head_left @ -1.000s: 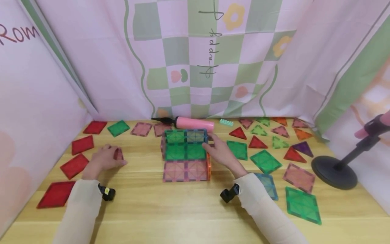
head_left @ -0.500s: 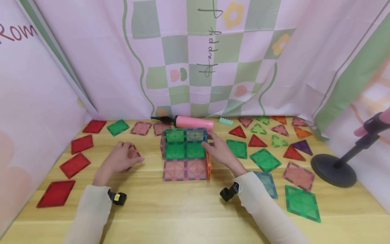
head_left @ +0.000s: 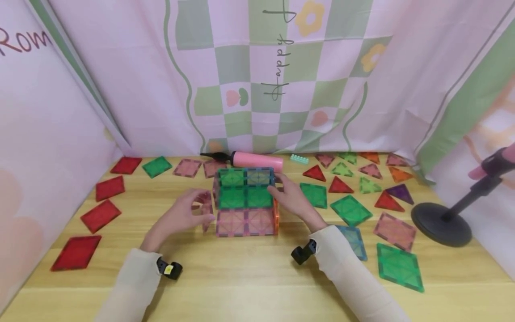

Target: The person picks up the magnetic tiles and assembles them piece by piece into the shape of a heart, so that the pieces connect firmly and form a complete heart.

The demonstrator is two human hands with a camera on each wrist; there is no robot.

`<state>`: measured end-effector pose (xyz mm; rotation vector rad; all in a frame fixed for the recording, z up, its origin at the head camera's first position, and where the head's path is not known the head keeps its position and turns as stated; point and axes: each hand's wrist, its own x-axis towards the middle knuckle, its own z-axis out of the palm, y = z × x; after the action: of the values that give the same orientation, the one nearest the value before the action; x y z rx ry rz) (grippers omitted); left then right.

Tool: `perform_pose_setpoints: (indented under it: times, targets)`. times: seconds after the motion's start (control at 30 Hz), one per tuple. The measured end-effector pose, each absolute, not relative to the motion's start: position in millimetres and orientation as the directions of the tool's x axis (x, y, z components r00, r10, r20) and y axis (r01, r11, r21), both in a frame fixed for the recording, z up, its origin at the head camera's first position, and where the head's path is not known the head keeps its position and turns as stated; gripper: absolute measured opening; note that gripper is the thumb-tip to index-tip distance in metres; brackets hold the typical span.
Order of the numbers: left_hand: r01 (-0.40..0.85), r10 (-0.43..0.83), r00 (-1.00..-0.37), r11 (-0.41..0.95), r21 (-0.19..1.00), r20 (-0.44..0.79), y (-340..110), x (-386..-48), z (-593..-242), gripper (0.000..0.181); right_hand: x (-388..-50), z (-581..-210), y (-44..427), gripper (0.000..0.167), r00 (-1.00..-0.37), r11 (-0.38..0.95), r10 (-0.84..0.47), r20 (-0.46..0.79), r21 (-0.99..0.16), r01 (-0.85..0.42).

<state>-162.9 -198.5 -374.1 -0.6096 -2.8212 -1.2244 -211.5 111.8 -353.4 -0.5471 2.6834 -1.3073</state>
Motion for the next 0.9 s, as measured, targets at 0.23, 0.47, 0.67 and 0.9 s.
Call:
perform_pose_setpoints:
  times: [0.23,0.47,0.67,0.9]
  targets:
    - [0.313,0.358,-0.925,0.523,0.793,0.129,-193.7,-158.2,-375.7,0.067,-212.5,-355.3,110.4,0.055,-0.927,0.564,-0.370,0.058,-0.779,-0.274]
    - [0.291,0.377,-0.921,0.486,0.825,0.103,-193.6,-159.4,-376.2,0.065,-213.8,-355.6,110.4,0.056,-0.929,0.572,-0.367,0.056,-0.774,-0.272]
    - [0.250,0.417,-0.908,0.442,0.861,0.049,-195.4,-159.6,-377.9,0.072,-214.7,-354.4,108.3,0.059,-0.929,0.558,-0.369,0.026,-0.793,-0.244]
    - [0.264,0.494,-0.869,0.405,0.875,0.034,-194.1,-162.5,-374.6,0.074,-231.7,-350.1,109.6,0.066,-0.922,0.545,-0.387,-0.003,-0.808,-0.226]
